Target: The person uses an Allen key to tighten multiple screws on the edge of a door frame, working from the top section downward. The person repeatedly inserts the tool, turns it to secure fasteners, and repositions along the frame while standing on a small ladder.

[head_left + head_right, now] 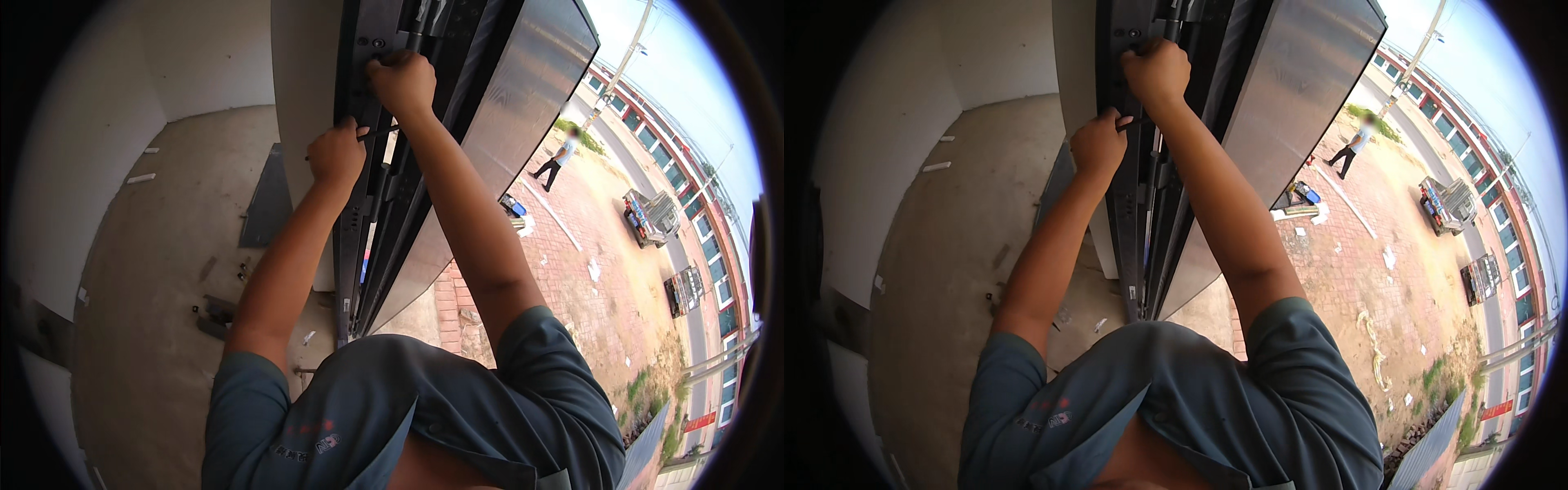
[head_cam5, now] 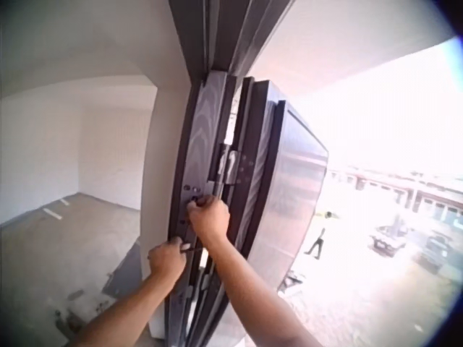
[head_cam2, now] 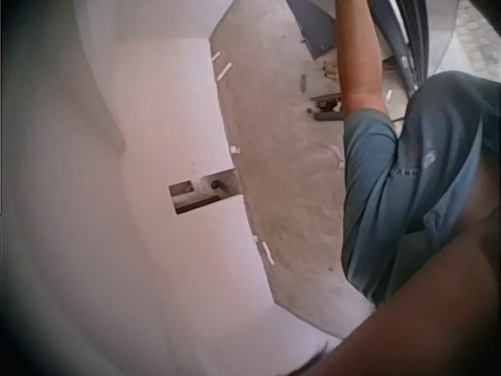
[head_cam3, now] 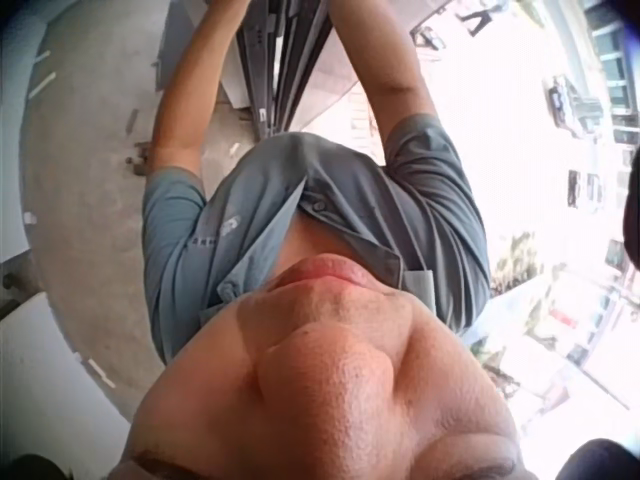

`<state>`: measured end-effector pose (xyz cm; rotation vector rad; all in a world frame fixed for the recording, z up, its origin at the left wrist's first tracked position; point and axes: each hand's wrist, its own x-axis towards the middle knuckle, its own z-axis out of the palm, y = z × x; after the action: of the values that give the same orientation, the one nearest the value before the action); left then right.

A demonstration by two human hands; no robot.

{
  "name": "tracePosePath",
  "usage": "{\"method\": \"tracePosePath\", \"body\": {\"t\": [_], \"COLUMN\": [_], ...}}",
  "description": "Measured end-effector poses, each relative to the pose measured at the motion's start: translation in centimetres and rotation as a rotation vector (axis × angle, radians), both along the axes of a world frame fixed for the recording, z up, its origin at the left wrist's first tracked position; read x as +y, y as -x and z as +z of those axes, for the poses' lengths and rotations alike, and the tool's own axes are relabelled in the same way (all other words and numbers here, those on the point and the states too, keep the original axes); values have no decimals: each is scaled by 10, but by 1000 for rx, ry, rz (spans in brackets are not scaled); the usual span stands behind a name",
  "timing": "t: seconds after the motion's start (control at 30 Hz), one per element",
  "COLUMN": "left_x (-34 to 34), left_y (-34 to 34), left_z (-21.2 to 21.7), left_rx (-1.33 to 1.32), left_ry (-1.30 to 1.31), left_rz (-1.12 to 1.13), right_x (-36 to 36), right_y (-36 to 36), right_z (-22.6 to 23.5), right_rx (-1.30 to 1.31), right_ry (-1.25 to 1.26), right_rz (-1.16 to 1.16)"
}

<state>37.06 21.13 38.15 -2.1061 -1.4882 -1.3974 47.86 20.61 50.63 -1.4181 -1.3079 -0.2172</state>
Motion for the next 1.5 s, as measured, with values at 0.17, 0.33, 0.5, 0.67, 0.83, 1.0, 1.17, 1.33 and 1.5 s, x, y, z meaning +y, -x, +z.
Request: {"method": "tracePosePath", "body": {"t": [0.17, 0.33, 0.5, 0.67, 0.83, 1.0, 1.17, 1.33, 1.5], "left_x": [5, -23, -45, -92, -152, -187, -203, -204, -211], "left_y": [-2, -8, 13, 52, 76, 69, 63, 66, 67], "left_z": [-4, -2, -18, -60, -112, -175, -183, -207, -206], "left_rx": [-124, -163, -238, -239, -141, -186, -176, -392, -504], "left_ry": [-50, 14, 0, 90, 580, 744, 949, 842, 886], "left_rz": [-58, -156, -311, -552, -623, -682, -714, -865, -863], "right_x": [8, -21, -57, -93, -145, -188, -211, -218, -224], "right_y": [-3, 19, -3, -58, -68, -58, -59, -55, -36], "right_z": [1, 7, 2, -69, -186, -255, -267, -271, -273], "right_rx": [70, -11, 21, 513, 828, 789, 834, 814, 866], "right_ry": [54, -28, 126, 352, 525, 720, 761, 754, 691], "right_rz": [83, 137, 283, 728, 756, 802, 812, 754, 722]}}
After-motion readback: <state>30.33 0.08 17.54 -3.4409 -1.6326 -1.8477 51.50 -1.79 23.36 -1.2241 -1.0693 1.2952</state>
